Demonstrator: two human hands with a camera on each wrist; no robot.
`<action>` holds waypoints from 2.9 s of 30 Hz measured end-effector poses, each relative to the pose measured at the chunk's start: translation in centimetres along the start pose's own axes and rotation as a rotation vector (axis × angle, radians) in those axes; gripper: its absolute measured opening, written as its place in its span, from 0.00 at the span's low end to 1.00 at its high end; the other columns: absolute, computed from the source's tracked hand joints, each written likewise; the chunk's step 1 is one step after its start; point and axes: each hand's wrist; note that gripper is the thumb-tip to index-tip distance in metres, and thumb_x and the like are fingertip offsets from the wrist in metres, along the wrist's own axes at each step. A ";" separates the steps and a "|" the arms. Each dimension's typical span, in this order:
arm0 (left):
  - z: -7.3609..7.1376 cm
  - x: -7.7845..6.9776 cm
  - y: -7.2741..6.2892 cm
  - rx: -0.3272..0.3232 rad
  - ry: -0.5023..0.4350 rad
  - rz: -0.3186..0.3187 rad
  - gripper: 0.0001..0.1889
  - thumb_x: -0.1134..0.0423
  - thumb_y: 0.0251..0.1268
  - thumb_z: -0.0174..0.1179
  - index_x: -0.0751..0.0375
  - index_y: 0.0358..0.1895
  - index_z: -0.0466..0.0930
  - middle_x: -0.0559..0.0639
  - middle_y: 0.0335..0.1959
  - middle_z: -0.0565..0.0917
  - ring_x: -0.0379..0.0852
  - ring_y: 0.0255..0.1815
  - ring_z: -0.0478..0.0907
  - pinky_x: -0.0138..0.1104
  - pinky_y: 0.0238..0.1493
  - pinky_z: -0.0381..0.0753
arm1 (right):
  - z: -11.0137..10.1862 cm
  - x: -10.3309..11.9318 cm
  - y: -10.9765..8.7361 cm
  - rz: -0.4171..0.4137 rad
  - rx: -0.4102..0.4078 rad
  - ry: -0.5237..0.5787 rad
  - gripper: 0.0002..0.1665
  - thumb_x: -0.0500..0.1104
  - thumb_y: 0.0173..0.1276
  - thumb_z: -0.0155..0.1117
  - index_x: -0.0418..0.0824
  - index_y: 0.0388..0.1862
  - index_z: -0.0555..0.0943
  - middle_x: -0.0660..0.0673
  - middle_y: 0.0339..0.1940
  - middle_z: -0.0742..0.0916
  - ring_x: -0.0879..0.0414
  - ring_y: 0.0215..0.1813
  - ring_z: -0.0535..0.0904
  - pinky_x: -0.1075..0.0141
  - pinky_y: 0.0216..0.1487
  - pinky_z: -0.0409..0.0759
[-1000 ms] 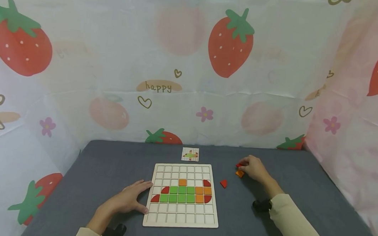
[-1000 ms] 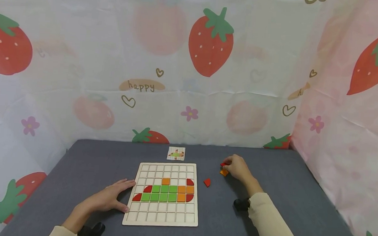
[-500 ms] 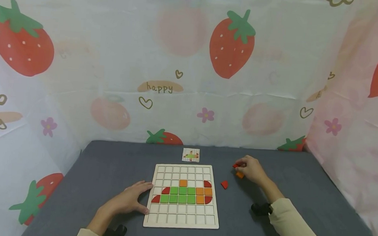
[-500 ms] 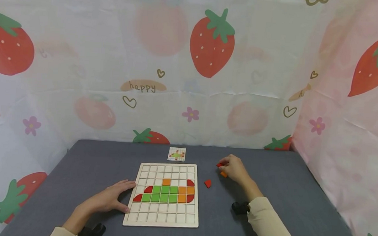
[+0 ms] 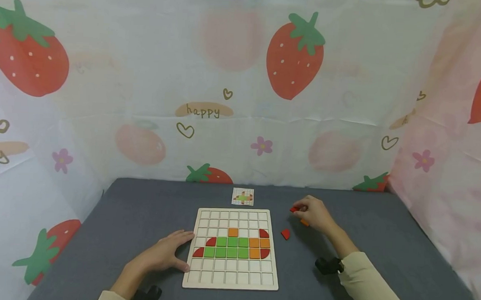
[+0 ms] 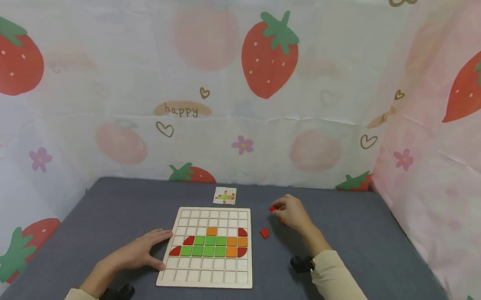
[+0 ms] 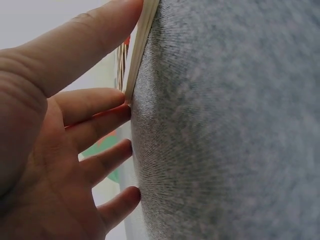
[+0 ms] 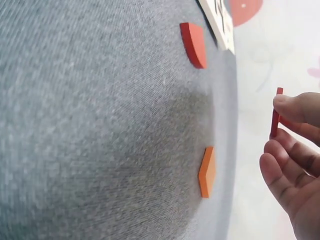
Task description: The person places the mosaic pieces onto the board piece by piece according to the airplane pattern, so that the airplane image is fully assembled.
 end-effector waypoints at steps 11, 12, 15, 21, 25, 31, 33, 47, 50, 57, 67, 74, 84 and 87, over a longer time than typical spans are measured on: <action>0.1 0.2 0.1 -0.010 0.004 -0.013 0.49 0.53 0.41 0.78 0.66 0.70 0.66 0.63 0.72 0.67 0.69 0.75 0.55 0.67 0.67 0.55 | 0.1 1.2 0.4 -0.013 0.000 -0.001 0.13 0.37 0.65 0.66 0.35 0.47 0.85 0.42 0.41 0.82 0.54 0.39 0.76 0.63 0.37 0.76; 0.1 0.2 0.1 -0.013 0.004 -0.017 0.49 0.53 0.41 0.78 0.65 0.70 0.66 0.63 0.72 0.67 0.69 0.75 0.55 0.67 0.67 0.55 | 0.1 1.4 0.5 -0.016 -0.001 0.001 0.13 0.37 0.65 0.66 0.35 0.47 0.85 0.41 0.41 0.82 0.54 0.39 0.76 0.63 0.37 0.76; 0.1 0.2 0.1 -0.016 0.007 -0.014 0.49 0.54 0.40 0.78 0.65 0.70 0.66 0.63 0.71 0.68 0.69 0.75 0.55 0.67 0.67 0.55 | 0.2 1.8 0.8 -0.030 -0.002 -0.002 0.12 0.37 0.65 0.66 0.35 0.46 0.85 0.41 0.41 0.82 0.54 0.38 0.76 0.63 0.37 0.76; 0.1 0.1 0.0 -0.015 -0.013 -0.002 0.49 0.55 0.41 0.78 0.65 0.70 0.66 0.63 0.71 0.68 0.69 0.75 0.55 0.67 0.67 0.55 | 0.7 2.4 1.5 -0.038 0.009 0.014 0.12 0.37 0.65 0.66 0.35 0.46 0.85 0.41 0.41 0.82 0.53 0.39 0.77 0.63 0.37 0.76; 0.0 0.0 0.0 -0.016 -0.009 0.003 0.48 0.55 0.40 0.78 0.65 0.70 0.67 0.63 0.71 0.68 0.69 0.75 0.55 0.67 0.66 0.56 | 0.9 3.0 1.9 -0.049 0.017 0.025 0.11 0.37 0.65 0.66 0.35 0.46 0.85 0.41 0.41 0.82 0.53 0.40 0.78 0.63 0.37 0.78; 0.1 0.1 0.0 -0.012 -0.009 -0.003 0.49 0.54 0.40 0.78 0.65 0.70 0.66 0.63 0.72 0.67 0.69 0.76 0.54 0.67 0.67 0.56 | 1.4 3.9 2.3 -0.045 0.031 0.029 0.11 0.37 0.64 0.67 0.36 0.45 0.86 0.42 0.40 0.82 0.54 0.39 0.77 0.63 0.38 0.78; 0.1 0.1 0.0 -0.009 -0.015 0.002 0.49 0.54 0.41 0.78 0.66 0.70 0.66 0.64 0.72 0.67 0.69 0.75 0.54 0.68 0.66 0.56 | 1.5 4.1 2.4 -0.043 0.038 0.028 0.11 0.37 0.64 0.67 0.36 0.45 0.86 0.43 0.40 0.82 0.54 0.39 0.77 0.63 0.38 0.78; 0.2 0.4 0.1 -0.015 -0.026 0.008 0.49 0.54 0.41 0.78 0.64 0.70 0.66 0.63 0.72 0.67 0.69 0.76 0.54 0.69 0.66 0.55 | 2.6 6.0 3.2 -0.036 0.081 0.050 0.11 0.37 0.64 0.67 0.36 0.44 0.86 0.43 0.40 0.82 0.56 0.38 0.76 0.65 0.37 0.78; 0.2 0.4 0.1 -0.018 -0.025 0.006 0.49 0.54 0.40 0.78 0.64 0.70 0.66 0.63 0.72 0.67 0.69 0.76 0.54 0.68 0.66 0.55 | 2.9 6.2 3.3 -0.032 0.095 0.048 0.11 0.37 0.65 0.67 0.37 0.45 0.86 0.44 0.41 0.82 0.56 0.38 0.76 0.66 0.36 0.77; 0.2 0.3 0.0 -0.012 -0.022 0.003 0.49 0.54 0.41 0.78 0.65 0.70 0.66 0.63 0.72 0.67 0.69 0.76 0.54 0.69 0.66 0.54 | 3.8 6.8 3.6 -0.061 0.108 0.055 0.12 0.37 0.64 0.67 0.35 0.46 0.86 0.44 0.39 0.81 0.57 0.37 0.75 0.66 0.36 0.77; 0.2 0.2 -0.1 -0.014 -0.025 -0.009 0.49 0.54 0.41 0.77 0.65 0.70 0.66 0.63 0.72 0.67 0.68 0.76 0.54 0.69 0.66 0.53 | 4.9 7.7 4.0 -0.080 0.139 0.057 0.12 0.36 0.64 0.67 0.35 0.46 0.86 0.44 0.40 0.81 0.57 0.37 0.76 0.66 0.37 0.78; 0.2 0.3 0.0 -0.015 -0.022 0.002 0.49 0.54 0.41 0.77 0.65 0.70 0.66 0.63 0.72 0.67 0.68 0.76 0.54 0.69 0.66 0.54 | 5.8 8.3 4.4 -0.118 0.154 0.040 0.13 0.37 0.64 0.68 0.35 0.47 0.85 0.44 0.41 0.81 0.56 0.39 0.76 0.66 0.39 0.78; 0.2 0.5 0.0 -0.016 -0.020 0.008 0.49 0.53 0.41 0.77 0.65 0.70 0.66 0.62 0.72 0.67 0.68 0.76 0.54 0.69 0.66 0.54 | 7.5 9.2 4.8 -0.158 0.183 0.050 0.10 0.36 0.64 0.67 0.36 0.44 0.86 0.44 0.42 0.82 0.56 0.40 0.77 0.67 0.39 0.78; 0.3 0.4 0.1 -0.012 -0.016 0.010 0.49 0.53 0.41 0.77 0.65 0.70 0.66 0.62 0.72 0.67 0.68 0.76 0.54 0.68 0.66 0.54 | 8.1 9.4 4.9 -0.169 0.188 0.052 0.10 0.36 0.64 0.67 0.36 0.44 0.86 0.44 0.43 0.83 0.55 0.42 0.79 0.66 0.41 0.80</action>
Point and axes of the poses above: each hand's wrist, its own y-axis towards the middle knuckle, its own z-axis out of the palm, x = y × z
